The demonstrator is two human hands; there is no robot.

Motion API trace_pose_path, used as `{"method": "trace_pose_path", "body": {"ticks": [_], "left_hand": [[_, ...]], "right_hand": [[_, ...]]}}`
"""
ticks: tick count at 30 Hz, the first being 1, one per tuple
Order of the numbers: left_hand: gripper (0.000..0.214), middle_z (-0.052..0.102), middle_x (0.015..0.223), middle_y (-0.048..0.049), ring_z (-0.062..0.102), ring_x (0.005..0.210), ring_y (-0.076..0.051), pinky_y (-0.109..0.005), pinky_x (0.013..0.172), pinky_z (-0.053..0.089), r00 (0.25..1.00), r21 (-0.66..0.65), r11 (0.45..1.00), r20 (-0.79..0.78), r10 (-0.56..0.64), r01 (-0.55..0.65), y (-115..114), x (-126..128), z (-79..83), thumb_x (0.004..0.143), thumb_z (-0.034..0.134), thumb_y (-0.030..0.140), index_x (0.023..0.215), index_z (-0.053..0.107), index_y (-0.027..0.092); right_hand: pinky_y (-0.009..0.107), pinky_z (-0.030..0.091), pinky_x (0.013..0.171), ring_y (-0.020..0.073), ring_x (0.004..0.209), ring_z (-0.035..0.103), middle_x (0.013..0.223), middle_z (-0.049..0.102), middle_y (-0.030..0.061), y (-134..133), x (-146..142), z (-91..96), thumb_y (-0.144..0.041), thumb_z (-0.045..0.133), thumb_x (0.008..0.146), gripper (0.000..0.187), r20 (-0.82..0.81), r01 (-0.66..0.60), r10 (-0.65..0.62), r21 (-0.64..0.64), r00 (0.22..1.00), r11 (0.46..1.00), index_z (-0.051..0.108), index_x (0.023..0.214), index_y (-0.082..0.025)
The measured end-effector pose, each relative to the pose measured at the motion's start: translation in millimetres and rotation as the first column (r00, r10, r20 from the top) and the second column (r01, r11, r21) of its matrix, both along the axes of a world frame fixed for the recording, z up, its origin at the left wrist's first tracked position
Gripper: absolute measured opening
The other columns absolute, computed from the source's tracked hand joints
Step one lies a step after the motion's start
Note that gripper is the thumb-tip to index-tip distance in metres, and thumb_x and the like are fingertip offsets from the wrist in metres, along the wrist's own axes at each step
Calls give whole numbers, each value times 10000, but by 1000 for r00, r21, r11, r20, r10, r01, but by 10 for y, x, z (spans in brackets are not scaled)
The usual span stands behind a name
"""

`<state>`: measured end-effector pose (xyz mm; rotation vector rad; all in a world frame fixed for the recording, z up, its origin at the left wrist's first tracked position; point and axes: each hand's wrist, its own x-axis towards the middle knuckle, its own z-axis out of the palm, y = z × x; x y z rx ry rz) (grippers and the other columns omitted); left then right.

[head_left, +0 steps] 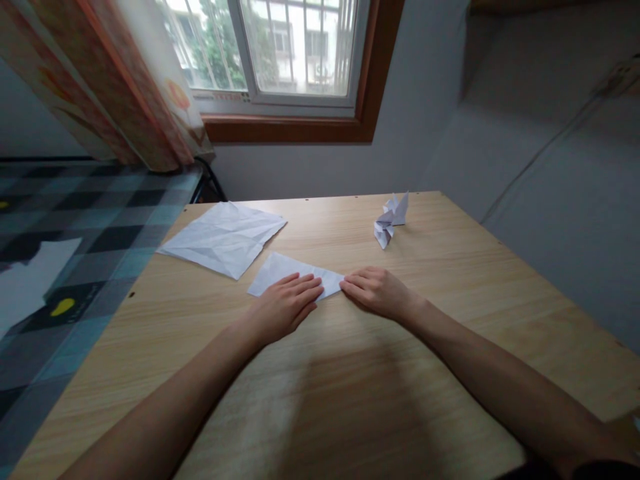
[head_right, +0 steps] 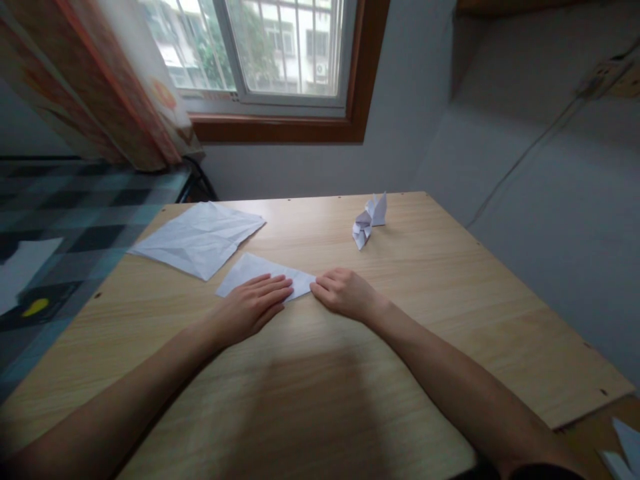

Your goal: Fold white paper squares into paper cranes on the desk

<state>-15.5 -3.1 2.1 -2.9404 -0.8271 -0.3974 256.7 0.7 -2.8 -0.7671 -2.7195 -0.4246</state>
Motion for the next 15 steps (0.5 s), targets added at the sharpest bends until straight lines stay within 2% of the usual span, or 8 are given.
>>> {"method": "trace_pose_path", "body": {"ticks": [3,7,11,15], "left_hand": [[360,648,1346,-111,601,1258,-249,-449,1104,446,1000,9,1000,2,1,-1,-2,-2,-8,1025,403,331,1265,611,160],[323,675,1294,-99,626,1202,-232,-421,1077,452,1000,35,999,25,12,-13,-23,8,15,1020,418,315,1212,634,172],[258,730,1087,-89,656,1043,-238,-394,900,504,999,122,991,19,45,-47,-69,18,107,996,444,261,1040,684,175],[224,704,856,-85,627,817,-221,-366,736,484,986,180,969,49,161,-167,-102,7,149,963,484,227,930,701,184]], "right_hand": [[299,451,733,175,812,626,857,700,83,-2,-14,-1,-149,452,1012,202,-1,-16,16,28,1000,999,648,963,-152],[315,425,679,179,754,603,803,689,66,-42,-70,22,-139,467,1000,195,-34,-48,53,127,998,991,653,944,-149],[347,425,675,195,776,594,830,690,59,-166,-138,68,-176,488,993,173,-128,-37,59,170,990,985,659,1021,-176],[360,465,742,203,892,603,1011,696,59,-286,-143,32,-179,541,967,243,-278,-112,167,204,946,973,616,1188,-249]]}}
